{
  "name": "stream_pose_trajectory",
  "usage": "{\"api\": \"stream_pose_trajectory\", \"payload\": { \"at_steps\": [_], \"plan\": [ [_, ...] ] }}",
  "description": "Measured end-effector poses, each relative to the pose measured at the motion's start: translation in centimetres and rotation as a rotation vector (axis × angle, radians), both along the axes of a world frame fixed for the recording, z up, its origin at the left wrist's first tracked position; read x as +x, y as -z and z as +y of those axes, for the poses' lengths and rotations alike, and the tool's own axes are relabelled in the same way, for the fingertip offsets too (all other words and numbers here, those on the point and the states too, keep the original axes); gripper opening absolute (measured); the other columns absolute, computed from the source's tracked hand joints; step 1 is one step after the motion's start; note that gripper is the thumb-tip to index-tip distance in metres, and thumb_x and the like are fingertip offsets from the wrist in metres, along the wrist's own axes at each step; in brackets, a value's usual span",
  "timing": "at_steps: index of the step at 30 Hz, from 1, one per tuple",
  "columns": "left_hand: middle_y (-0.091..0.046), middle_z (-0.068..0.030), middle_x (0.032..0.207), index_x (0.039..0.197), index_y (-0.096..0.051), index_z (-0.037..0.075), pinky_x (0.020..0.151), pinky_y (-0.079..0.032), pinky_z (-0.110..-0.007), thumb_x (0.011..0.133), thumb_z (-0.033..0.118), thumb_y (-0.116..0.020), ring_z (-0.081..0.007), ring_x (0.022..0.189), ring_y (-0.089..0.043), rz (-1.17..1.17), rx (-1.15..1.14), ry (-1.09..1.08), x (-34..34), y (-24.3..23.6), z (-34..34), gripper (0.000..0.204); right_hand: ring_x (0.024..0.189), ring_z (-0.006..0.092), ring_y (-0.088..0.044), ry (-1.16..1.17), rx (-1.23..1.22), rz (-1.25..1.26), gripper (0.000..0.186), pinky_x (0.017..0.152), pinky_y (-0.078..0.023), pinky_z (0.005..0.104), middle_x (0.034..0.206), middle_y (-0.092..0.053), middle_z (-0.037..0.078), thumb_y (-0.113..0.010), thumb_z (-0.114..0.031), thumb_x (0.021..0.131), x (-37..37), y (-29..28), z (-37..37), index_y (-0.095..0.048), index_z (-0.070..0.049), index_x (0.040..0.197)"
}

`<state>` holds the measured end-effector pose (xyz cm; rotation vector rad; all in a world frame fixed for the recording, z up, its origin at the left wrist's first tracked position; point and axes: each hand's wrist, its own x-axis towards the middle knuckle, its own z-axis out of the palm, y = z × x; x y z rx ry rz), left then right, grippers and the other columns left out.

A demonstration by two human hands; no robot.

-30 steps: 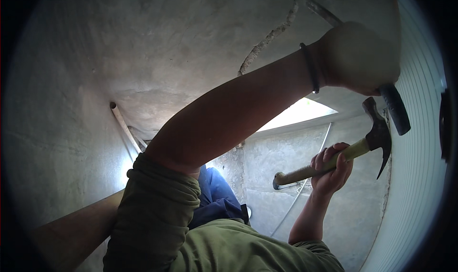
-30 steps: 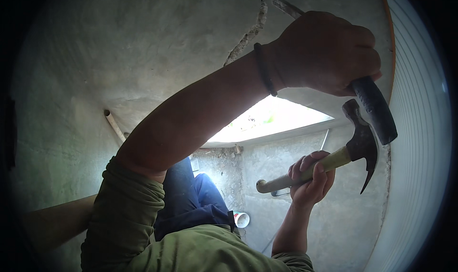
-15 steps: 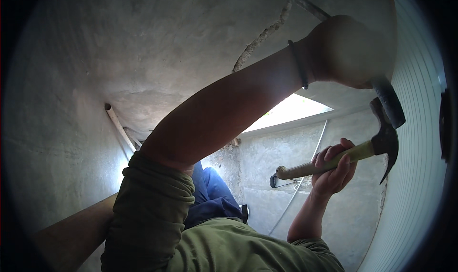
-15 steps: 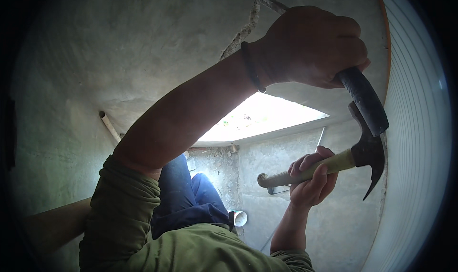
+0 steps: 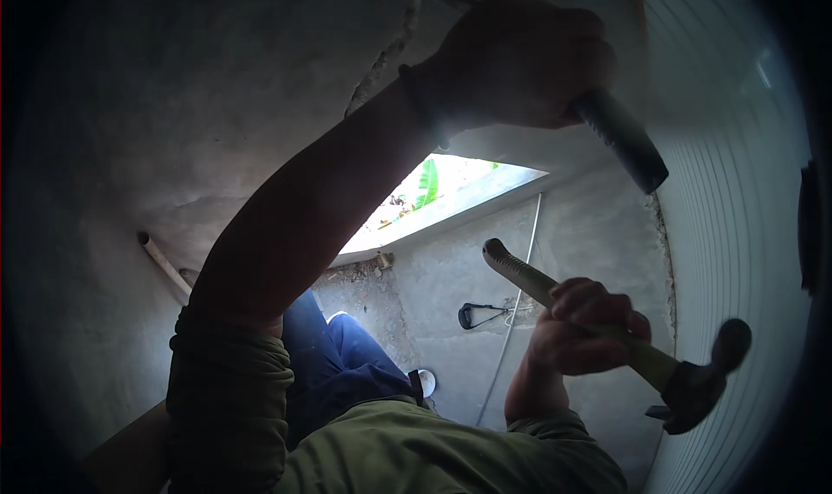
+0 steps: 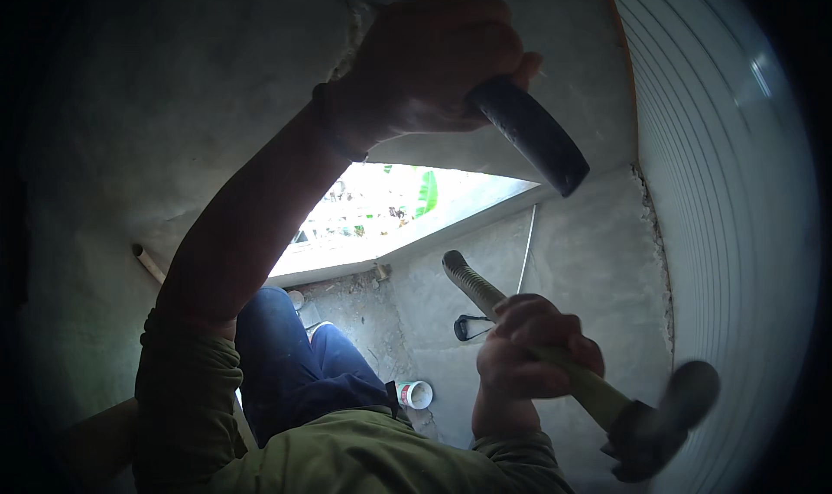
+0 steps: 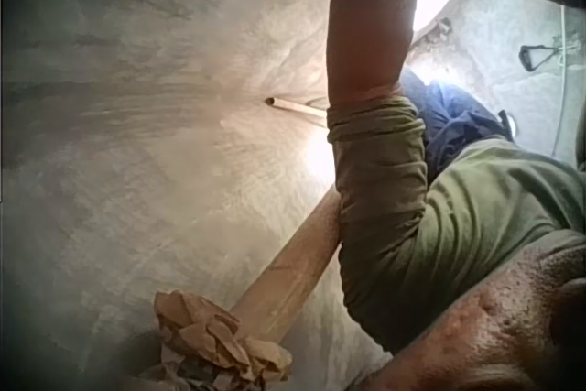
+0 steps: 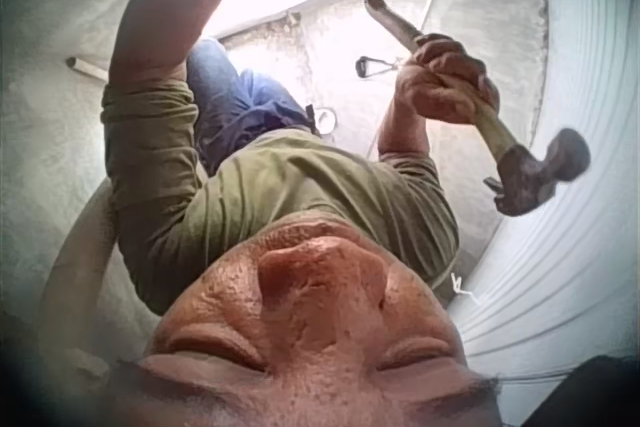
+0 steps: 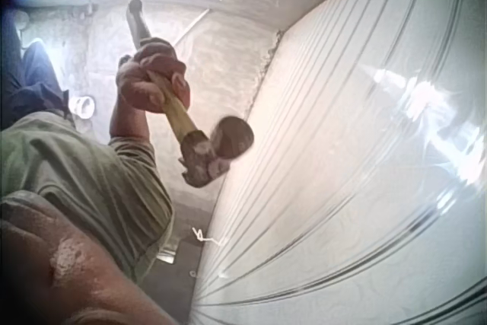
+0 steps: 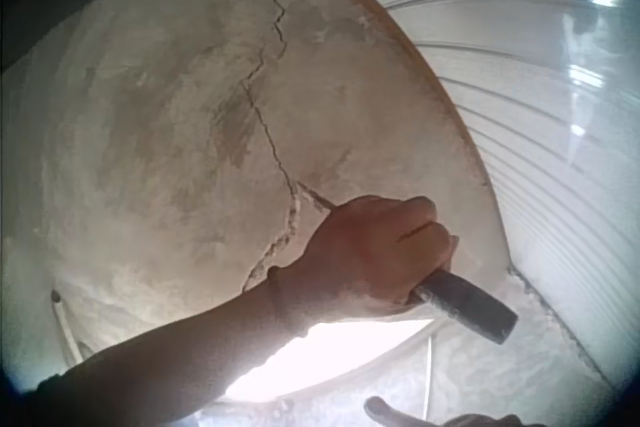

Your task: Chisel and hammer a cracked section of a concrete wall to prepare for repair.

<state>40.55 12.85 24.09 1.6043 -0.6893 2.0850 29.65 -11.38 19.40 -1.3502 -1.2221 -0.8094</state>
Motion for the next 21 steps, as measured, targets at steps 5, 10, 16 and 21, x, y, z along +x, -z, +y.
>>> {"api": "stream_pose_trajectory", "payload": {
  "at_steps": [5,10,16,21],
  "plan": [
    [-0.05,-0.0006,0.064,0.066,-0.052,0.014,0.044,-0.042,-0.031,0.072,0.023,-0.071,-0.0176,0.052,-0.053,-0.114,0.012,0.066,0.4,0.3,0.1,0.022,0.048,0.0137,-0.044,0.268,-0.244,0.149,0.039,0.043,-0.04,0.0287,0.066,-0.047,0.008,-0.046,-0.032,0.095,0.6,0.2,0.7,-0.038,0.0,0.115],
    [-0.049,-0.0007,0.064,0.067,-0.053,0.015,0.044,-0.042,-0.032,0.072,0.023,-0.071,-0.0181,0.052,-0.053,-0.092,-0.053,0.082,0.7,0.6,-0.3,0.02,0.051,0.0135,-0.046,-0.021,0.108,-0.06,0.038,0.048,-0.044,0.0298,0.067,-0.047,0.005,-0.045,-0.04,0.094,-0.9,-0.7,0.7,-0.041,-0.006,0.112],
    [-0.05,-0.0004,0.066,0.07,-0.055,0.015,0.045,-0.043,-0.032,0.072,0.024,-0.071,-0.018,0.053,-0.053,-0.088,0.006,0.095,0.7,1.2,0.2,0.018,0.05,0.0141,-0.046,0.158,-0.286,0.232,0.03,0.044,-0.042,0.0296,0.068,-0.048,0.006,-0.048,-0.022,0.093,0.8,1.0,0.5,-0.039,0.0,0.111],
    [-0.051,0.0004,0.067,0.073,-0.056,0.015,0.046,-0.044,-0.031,0.07,0.025,-0.071,-0.0172,0.055,-0.055,-0.07,-0.028,0.067,0.8,0.9,-0.1,0.018,0.052,0.0183,-0.05,-0.11,0.06,0.008,0.033,0.049,-0.047,0.0312,0.07,-0.051,0.007,-0.042,-0.037,0.095,-0.7,-1.3,0.7,-0.044,-0.007,0.109]
  ]
}}
